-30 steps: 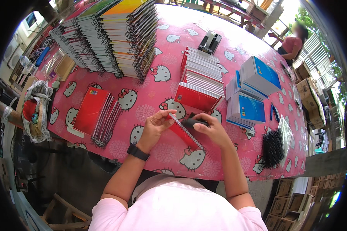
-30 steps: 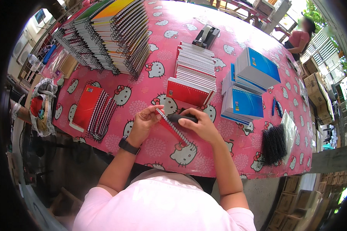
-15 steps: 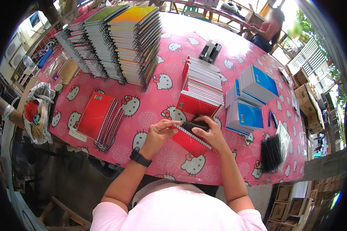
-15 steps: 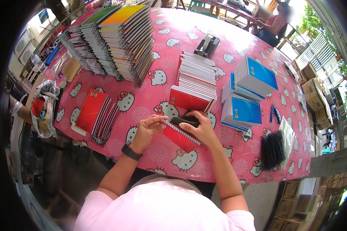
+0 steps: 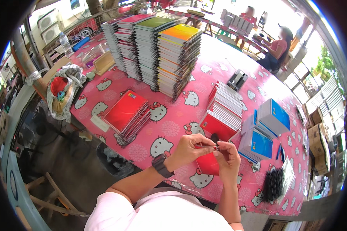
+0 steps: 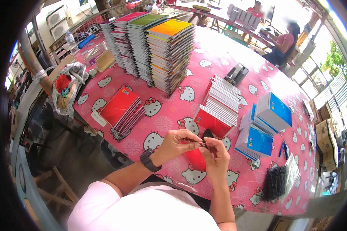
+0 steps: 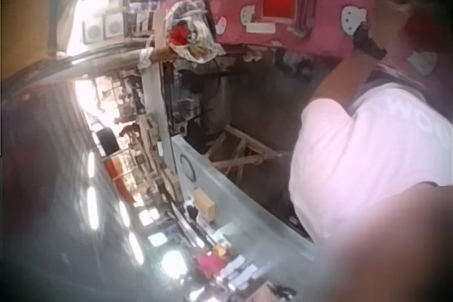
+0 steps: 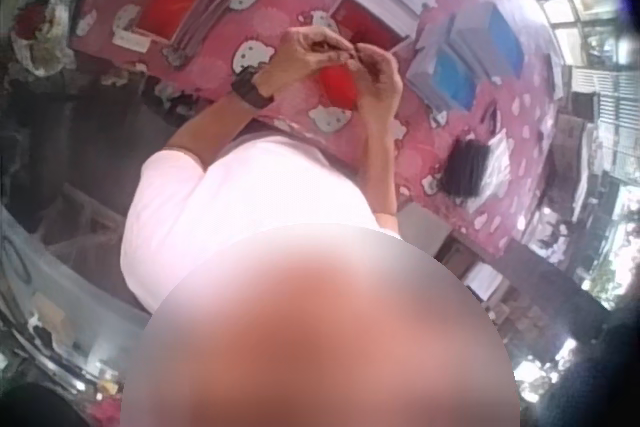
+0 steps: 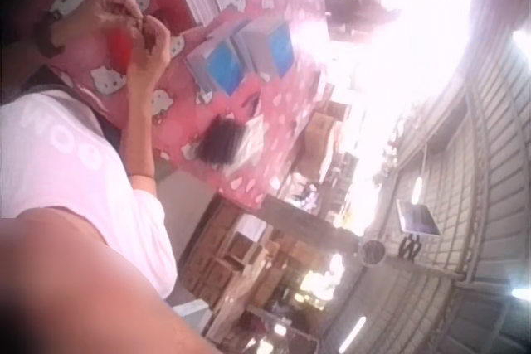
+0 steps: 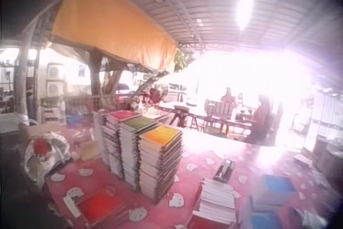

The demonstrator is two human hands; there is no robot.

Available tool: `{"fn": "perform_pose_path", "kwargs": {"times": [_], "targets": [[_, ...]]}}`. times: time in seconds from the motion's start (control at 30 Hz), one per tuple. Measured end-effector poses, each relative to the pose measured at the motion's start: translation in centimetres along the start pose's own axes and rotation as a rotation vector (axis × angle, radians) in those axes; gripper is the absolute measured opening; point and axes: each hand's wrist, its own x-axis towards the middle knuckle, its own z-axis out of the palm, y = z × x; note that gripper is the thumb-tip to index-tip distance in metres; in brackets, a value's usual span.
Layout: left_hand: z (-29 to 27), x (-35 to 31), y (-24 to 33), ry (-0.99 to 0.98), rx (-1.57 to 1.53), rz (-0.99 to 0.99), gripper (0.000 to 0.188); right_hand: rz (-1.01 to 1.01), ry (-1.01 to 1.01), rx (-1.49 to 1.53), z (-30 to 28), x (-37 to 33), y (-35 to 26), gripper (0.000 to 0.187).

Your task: The person inserts black spiral bindings into red notebooks at a table covered with a Hello Kitty tablecloth. They repeatedly pick up a notebook, align the binding, and press it into place before stacking the finished item. Other notebooks and supplies are visible on the table.

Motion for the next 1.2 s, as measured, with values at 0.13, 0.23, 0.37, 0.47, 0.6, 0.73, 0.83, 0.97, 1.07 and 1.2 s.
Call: {"fn": "perform_pose_path", "kwargs": {"times": [0.13,0.23,0.37,0.47,0.6,0.73,0.83,0.97,1.07,1.2], "targets": [[-0.6,-0.6,0.1,0.038,-0.018,-0.014,0.016,0.062,0.000,0.065,1.0,-0.2,-0.3,0.024],[-0.9,-1.0,0.1,0.054,0.032,0.028,0.014,0.007,0.001,0.077,1.7,-0.1,-0.4,0.021],[-1.1,-1.1,0.6,0.043,0.193,0.138,0.014,0.036,-0.008,0.208,1.9,0.1,-0.2,0.021],[-1.3,-1.1,0.5,0.044,0.227,0.201,0.015,0.086,-0.038,0.253,2.0,0.1,-0.4,0.023],[-1.3,-1.5,0.9,0.088,0.341,0.322,0.014,0.136,-0.095,0.225,1.7,0.3,0.0,0.023],[-0.8,-1.6,1.6,0.091,0.240,0.202,0.012,0.061,-0.079,0.019,1.4,-0.2,-0.9,0.018],[-0.4,-1.9,1.6,0.079,0.120,0.047,0.014,-0.062,-0.068,-0.065,1.5,0.0,-1.2,0.013],[-0.6,-2.0,2.5,0.069,0.233,0.032,0.017,-0.073,-0.164,-0.189,1.2,0.1,-1.8,0.024],[-2.6,-1.5,2.3,0.193,0.248,0.111,0.021,-0.006,-0.322,0.011,0.0,0.8,-1.3,0.055],[-10.3,-1.7,6.8,0.583,0.096,0.174,0.026,-0.095,-0.406,-0.647,-2.0,1.5,1.9,0.088]]}}
